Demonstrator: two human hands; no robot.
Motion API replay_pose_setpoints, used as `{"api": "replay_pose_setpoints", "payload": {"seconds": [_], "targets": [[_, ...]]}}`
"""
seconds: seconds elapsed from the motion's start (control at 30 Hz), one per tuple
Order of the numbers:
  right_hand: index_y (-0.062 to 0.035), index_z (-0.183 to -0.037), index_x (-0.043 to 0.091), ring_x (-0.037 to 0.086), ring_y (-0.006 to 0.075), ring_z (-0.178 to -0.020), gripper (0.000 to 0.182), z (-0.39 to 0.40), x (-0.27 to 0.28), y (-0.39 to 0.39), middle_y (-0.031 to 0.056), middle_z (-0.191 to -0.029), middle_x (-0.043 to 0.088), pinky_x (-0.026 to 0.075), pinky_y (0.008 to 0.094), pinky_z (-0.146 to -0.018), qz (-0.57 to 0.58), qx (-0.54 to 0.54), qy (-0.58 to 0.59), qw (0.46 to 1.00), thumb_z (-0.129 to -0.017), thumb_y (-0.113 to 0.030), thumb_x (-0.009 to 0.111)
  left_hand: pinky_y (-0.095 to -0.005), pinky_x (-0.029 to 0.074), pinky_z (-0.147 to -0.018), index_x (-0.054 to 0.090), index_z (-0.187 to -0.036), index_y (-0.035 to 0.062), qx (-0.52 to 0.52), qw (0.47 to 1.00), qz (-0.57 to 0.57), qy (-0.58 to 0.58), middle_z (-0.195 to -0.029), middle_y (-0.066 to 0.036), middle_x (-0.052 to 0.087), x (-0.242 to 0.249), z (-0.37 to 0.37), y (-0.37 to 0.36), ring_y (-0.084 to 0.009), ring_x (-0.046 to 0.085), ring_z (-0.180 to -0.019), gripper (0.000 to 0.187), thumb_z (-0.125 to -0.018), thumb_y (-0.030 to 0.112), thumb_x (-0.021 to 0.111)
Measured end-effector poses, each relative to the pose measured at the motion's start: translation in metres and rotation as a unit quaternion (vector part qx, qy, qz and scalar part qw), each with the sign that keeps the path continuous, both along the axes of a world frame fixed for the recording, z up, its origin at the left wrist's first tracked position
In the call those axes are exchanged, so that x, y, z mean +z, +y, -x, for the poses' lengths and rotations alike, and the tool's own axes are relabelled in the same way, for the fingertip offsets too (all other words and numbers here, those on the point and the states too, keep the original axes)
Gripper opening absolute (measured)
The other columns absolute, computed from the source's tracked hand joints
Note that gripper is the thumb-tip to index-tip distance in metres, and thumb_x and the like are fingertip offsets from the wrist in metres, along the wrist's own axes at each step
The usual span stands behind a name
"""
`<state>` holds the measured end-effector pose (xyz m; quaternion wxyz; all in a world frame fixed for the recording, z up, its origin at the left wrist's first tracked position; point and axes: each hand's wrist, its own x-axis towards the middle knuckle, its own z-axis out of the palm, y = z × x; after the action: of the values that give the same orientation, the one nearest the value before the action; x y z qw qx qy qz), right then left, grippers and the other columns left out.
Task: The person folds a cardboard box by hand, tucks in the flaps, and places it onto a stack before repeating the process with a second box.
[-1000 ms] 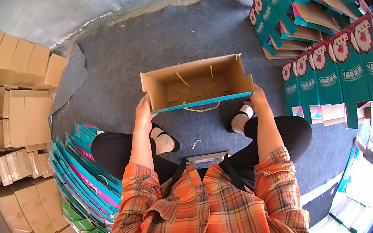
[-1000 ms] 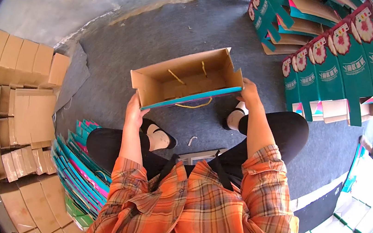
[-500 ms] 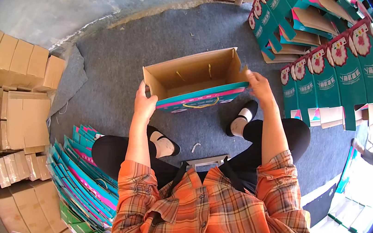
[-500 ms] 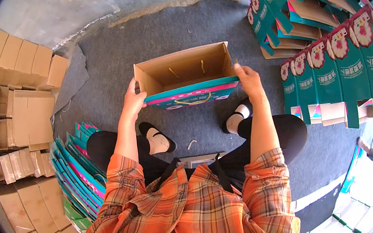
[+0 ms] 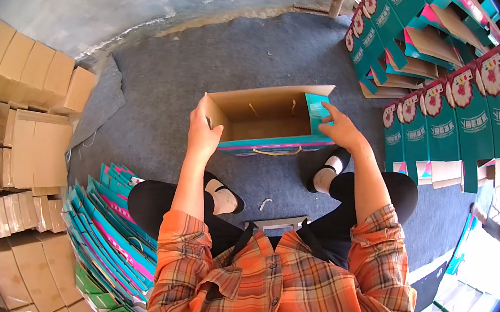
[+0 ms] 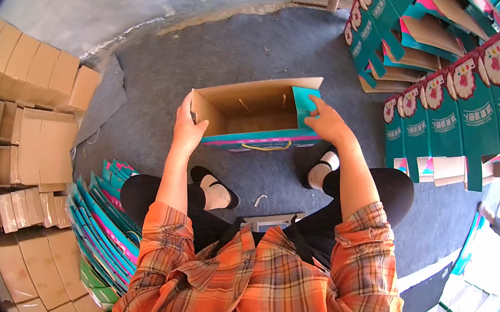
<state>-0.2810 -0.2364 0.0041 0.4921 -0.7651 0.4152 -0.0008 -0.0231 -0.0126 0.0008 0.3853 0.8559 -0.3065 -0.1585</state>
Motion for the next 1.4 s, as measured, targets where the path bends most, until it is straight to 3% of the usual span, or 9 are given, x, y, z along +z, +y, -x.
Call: {"api": "replay_pose_setpoints", "payload": {"seconds": [0.33,0.47,0.57,0.63,0.77,0.97,1.03,1.13,1.4], "targets": [[-0.0177,-0.154,0.000,0.066,0.0384,-0.092,0.097,-0.017,-0.010,-0.005,0.0226,-0.103,0.067,0.049,0.0439,-0.089,-0.002,-0.005,0.028,1.000,-0.082,-0.020,0.066,-0.0442,0.050,-0.086,0.039,-0.143,0.0166,-0.092,0.972,-0.163,-0.143,-0.119,-0.011,0.052,-0.002,-0.008,-0.020,-0.0338,0.058,-0.106,0.064,-0.085,-0.007,0.046],[-0.0191,-0.154,0.000,0.065,0.0402,-0.094,0.098,-0.018,-0.017,-0.004,0.0235,-0.102,0.068,0.048,0.0442,-0.091,0.019,-0.012,0.043,0.999,-0.082,-0.019,0.066,-0.0416,0.048,-0.091,0.038,-0.144,0.0153,-0.157,0.952,-0.209,-0.160,-0.117,-0.015,0.053,0.001,-0.007,-0.022,-0.0352,0.056,-0.110,0.069,-0.080,-0.002,0.056],[-0.0184,-0.154,-0.001,0.064,0.0408,-0.098,0.098,-0.014,-0.015,-0.004,0.0239,-0.104,0.067,0.047,0.0443,-0.092,0.045,0.011,0.030,0.998,-0.083,-0.020,0.066,-0.0410,0.047,-0.093,0.035,-0.146,0.0130,-0.165,0.979,-0.089,-0.082,-0.124,-0.016,0.053,-0.006,-0.006,-0.021,-0.0325,0.057,-0.110,0.068,-0.084,0.011,0.063],[-0.0154,-0.154,0.000,0.062,0.0406,-0.104,0.098,-0.012,-0.012,-0.003,0.0245,-0.109,0.066,0.045,0.0440,-0.095,0.030,0.015,0.030,0.999,-0.083,-0.022,0.067,-0.0393,0.046,-0.097,0.028,-0.149,0.0086,-0.148,0.965,-0.047,0.213,-0.134,-0.021,0.048,-0.009,-0.003,-0.020,-0.0336,0.053,-0.120,0.081,-0.084,0.028,0.071],[-0.0128,-0.154,0.001,0.060,0.0402,-0.108,0.097,-0.008,-0.020,-0.005,0.0255,-0.114,0.064,0.044,0.0433,-0.098,0.002,0.006,0.015,1.000,-0.083,-0.025,0.067,-0.0407,0.041,-0.104,0.026,-0.149,0.0044,-0.170,0.954,-0.087,0.231,-0.145,-0.025,0.039,-0.016,-0.011,-0.013,-0.0355,0.046,-0.129,0.090,-0.081,0.040,0.074],[-0.0099,-0.149,0.030,0.060,0.0383,-0.110,0.078,-0.016,-0.038,-0.012,0.0249,-0.116,0.063,0.044,0.0440,-0.097,0.036,-0.025,0.023,0.999,-0.082,-0.027,0.067,-0.0411,0.040,-0.104,0.038,-0.145,0.0046,-0.337,0.913,-0.205,0.101,-0.141,-0.023,0.046,-0.005,-0.015,-0.016,-0.0344,0.045,-0.131,0.084,-0.078,0.038,0.076],[-0.0086,-0.130,0.055,0.061,0.0372,-0.105,0.053,-0.023,-0.036,-0.011,0.0205,-0.112,0.065,0.048,0.0444,-0.091,0.153,-0.047,0.021,0.987,-0.082,-0.026,0.067,-0.0404,0.042,-0.103,0.050,-0.137,0.0067,-0.297,0.929,-0.206,0.080,-0.132,-0.021,0.055,-0.009,-0.019,-0.025,-0.0329,0.052,-0.124,0.072,-0.077,0.037,0.075],[-0.0085,-0.113,0.064,0.063,0.0370,-0.096,0.037,-0.025,-0.040,0.001,0.0160,-0.102,0.068,0.051,0.0444,-0.084,0.370,-0.057,-0.054,0.926,-0.080,-0.024,0.069,-0.0409,0.045,-0.098,0.057,-0.131,0.0097,-0.245,0.946,-0.211,0.034,-0.125,-0.018,0.061,-0.010,-0.021,-0.032,-0.0332,0.058,-0.116,0.064,-0.076,0.037,0.076],[-0.0141,-0.132,0.049,0.034,0.0289,-0.136,0.075,-0.027,-0.049,0.067,0.0109,-0.141,0.041,0.030,0.0533,-0.110,0.414,0.140,0.053,0.898,-0.066,-0.031,0.081,-0.0551,0.028,-0.108,0.059,-0.127,0.0171,-0.187,0.951,-0.161,-0.188,-0.129,-0.009,0.055,-0.051,-0.003,-0.033,-0.0275,0.044,-0.127,0.066,-0.069,0.041,0.079]]}}
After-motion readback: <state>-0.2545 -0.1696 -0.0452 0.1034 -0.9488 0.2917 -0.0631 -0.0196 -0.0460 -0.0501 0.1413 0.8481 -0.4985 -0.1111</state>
